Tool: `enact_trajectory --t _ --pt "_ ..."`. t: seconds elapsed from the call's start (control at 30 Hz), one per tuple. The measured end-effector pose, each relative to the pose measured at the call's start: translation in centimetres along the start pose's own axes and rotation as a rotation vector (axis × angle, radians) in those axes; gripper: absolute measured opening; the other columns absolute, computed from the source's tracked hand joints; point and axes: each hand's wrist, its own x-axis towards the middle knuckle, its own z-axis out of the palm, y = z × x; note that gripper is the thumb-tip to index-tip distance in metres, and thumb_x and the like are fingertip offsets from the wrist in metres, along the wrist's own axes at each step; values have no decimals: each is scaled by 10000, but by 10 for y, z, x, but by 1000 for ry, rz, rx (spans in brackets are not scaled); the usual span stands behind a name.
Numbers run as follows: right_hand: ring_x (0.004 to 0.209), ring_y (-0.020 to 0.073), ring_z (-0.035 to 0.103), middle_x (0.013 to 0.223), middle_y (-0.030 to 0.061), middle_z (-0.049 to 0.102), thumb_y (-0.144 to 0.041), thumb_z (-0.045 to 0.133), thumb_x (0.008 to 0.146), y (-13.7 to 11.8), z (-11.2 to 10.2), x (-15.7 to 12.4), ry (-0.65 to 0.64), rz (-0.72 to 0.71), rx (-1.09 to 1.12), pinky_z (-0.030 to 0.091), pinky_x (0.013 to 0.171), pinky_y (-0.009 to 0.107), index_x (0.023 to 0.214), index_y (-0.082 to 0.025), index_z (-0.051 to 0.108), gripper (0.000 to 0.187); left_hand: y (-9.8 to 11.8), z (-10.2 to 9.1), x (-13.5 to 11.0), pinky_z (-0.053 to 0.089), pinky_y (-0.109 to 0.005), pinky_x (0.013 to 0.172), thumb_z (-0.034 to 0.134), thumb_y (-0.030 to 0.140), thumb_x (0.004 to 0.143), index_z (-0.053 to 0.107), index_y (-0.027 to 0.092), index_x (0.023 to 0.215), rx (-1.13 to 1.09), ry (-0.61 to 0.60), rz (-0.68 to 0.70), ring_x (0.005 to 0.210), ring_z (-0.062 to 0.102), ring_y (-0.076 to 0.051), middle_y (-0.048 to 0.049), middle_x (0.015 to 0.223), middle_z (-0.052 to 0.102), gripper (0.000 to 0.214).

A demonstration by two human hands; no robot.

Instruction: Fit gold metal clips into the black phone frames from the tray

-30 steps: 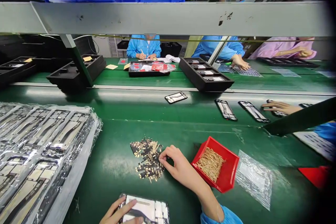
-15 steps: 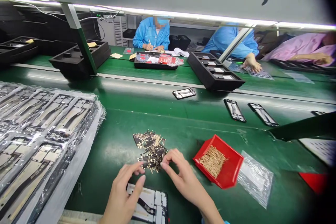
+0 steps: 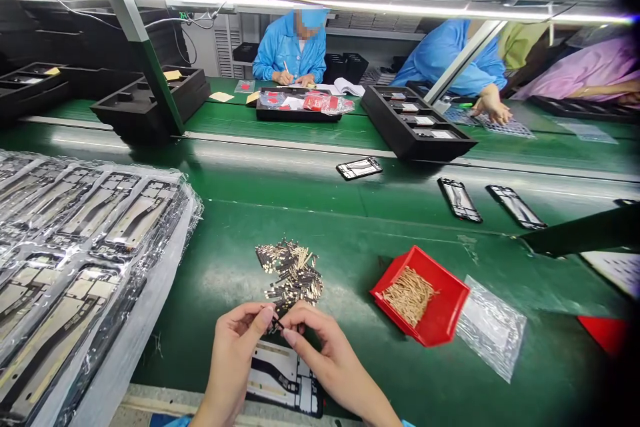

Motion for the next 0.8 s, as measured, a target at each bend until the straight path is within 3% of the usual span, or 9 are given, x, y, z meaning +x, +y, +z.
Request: enact_trajectory --t 0.1,0.23,0.3,0.4,0.5,0.53,0.6,0.7,0.8 --pt "925 207 645 986 32 714 -460 671 1122 0 2 2 9 -16 -8 519 867 315 1080 -260 794 238 -1 1 0 654 -283 823 1007 640 702 894 161 851 -21 -5 9 853 785 -246 -114 841 826 515" --pt "900 198 649 954 28 717 -421 680 1122 -1 2 3 28 -57 -1 523 853 303 1041 -251 793 219 -2 2 1 663 -287 802 992 595 755 895 169 979 -23 -45 34 870 798 -247 -130 948 855 491" --pt "895 192 646 948 23 714 -398 684 1121 -2 2 3 32 -67 4 523 850 297 1026 -250 786 203 -3 1 0 677 -324 902 949 576 821 899 185 1056 33 -81 75 997 820 -280 -153 1100 867 459" --pt "907 192 645 952 22 706 -366 682 1120 -2 3 3 44 -73 7 524 859 297 1013 -247 773 184 -11 -3 -4 596 -418 1168 828 556 952 902 209 1174 123 -237 174 1314 758 -340 -171 1382 804 418" --pt "959 201 668 999 34 726 -321 648 1133 -4 7 1 50 -92 -14 532 884 313 1038 -248 766 168 -25 -6 -11 560 -471 1220 816 542 962 823 197 1392 70 -423 188 1361 736 -370 -188 1458 761 552" --pt "969 204 674 1010 37 732 -302 633 1138 -5 9 -1 49 -106 -40 533 881 318 1053 -250 763 164 -30 -7 -13 573 -470 1206 817 546 960 809 186 1415 52 -428 172 1333 752 -371 -193 1435 773 580" --pt "957 210 676 997 37 737 -253 605 1139 -7 9 -6 72 -163 -151 531 866 332 1083 -254 750 155 -36 -7 -15 593 -447 1180 792 576 978 854 164 1321 52 -326 130 1273 780 -360 -191 1348 815 541" --pt "926 223 661 988 36 751 -167 584 1116 -5 -13 -20 268 -283 -438 509 864 367 1140 -262 729 175 -32 -7 -11 656 -385 1043 792 670 952 895 145 1107 50 -104 60 1073 819 -319 -172 1112 866 557" --pt "945 251 651 1011 56 758 -164 612 1101 4 -67 -44 693 -307 -736 495 882 406 1164 -259 732 165 -18 -10 -3 658 -305 795 854 714 871 871 141 1078 39 -105 -23 819 753 -234 -109 910 811 610"
